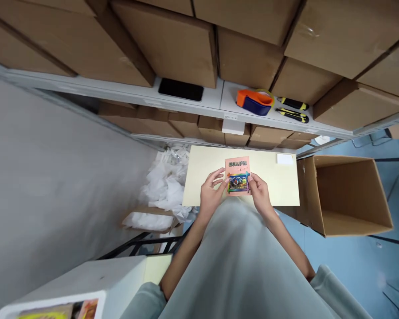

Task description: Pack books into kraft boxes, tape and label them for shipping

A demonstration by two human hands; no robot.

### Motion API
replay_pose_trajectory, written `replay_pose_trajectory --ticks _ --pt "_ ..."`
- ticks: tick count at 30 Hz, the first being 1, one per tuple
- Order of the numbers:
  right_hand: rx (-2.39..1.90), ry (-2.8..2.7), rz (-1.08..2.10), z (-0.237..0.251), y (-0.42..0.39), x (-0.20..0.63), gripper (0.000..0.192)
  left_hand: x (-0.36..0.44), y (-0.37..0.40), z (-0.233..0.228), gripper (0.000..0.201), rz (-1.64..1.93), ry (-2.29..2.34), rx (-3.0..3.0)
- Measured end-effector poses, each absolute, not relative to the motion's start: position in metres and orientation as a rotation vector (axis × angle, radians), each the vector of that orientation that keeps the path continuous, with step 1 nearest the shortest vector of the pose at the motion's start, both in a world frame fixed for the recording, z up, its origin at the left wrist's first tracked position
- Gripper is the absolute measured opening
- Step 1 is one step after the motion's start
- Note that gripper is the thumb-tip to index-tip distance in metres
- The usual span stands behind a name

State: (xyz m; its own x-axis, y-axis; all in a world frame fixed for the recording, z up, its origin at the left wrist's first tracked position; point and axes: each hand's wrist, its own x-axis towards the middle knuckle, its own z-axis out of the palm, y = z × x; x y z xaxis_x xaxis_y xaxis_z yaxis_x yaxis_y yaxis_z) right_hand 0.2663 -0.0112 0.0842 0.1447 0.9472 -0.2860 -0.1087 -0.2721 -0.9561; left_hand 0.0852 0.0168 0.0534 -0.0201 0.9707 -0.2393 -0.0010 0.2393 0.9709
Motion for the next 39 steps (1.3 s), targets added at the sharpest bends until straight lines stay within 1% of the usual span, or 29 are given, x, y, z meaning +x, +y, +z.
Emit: replay_pose_trajectory --ticks 2,3,6,9,11,15,17,19,24,28,30,33,39 --pt "-1.351 -0.842 1.408 0.086 -0.011 0.264 0.055 0.075 0.013 0.05 0.067 1.043 1.366 0.917" --pt "-1.327 -0.837 1.431 0.087 -0.011 0.263 0.055 0.072 0.011 0.05 0.066 1.031 1.349 0.873" --pt "-1.288 -0.872 1.468 0.088 -0.014 0.264 0.056 0.074 0.001 0.055 0.059 1.042 1.298 0.817" --pt "-1.308 -0.93 1.45 0.084 -0.016 0.276 0.055 0.086 -0.009 0.066 0.053 1.126 1.345 0.846" --pt "-1.324 -0.962 1.404 0.081 -0.017 0.287 0.051 0.096 -0.015 0.075 0.044 1.178 1.409 0.94" --pt "-1.245 -1.009 1.358 0.076 -0.023 0.311 0.035 0.113 -0.027 0.091 0.012 1.274 1.499 1.382" --pt "-1.218 -1.023 1.355 0.075 -0.028 0.321 0.03 0.121 -0.033 0.095 0.016 1.282 1.508 1.57" --pt "-1.232 -1.033 1.353 0.073 -0.034 0.331 0.028 0.129 -0.039 0.095 0.021 1.268 1.521 1.633" --pt "-1.24 -1.061 1.343 0.054 -0.045 0.351 0.024 0.151 -0.058 0.087 0.011 1.172 1.652 1.458" --pt "-1.449 -0.983 1.413 0.02 -0.058 0.357 0.03 0.158 -0.074 0.06 0.036 1.026 1.77 1.164" --pt "-1.544 -0.884 1.504 0.002 -0.07 0.355 0.037 0.157 -0.082 0.04 0.05 0.946 1.751 1.033" --pt "-1.566 -0.756 1.614 -0.016 -0.09 0.352 0.047 0.155 -0.091 0.016 0.068 0.839 1.646 0.921" --pt "-1.606 -0.785 1.608 -0.022 -0.098 0.343 0.056 0.153 -0.097 -0.004 0.084 0.734 1.557 0.89"
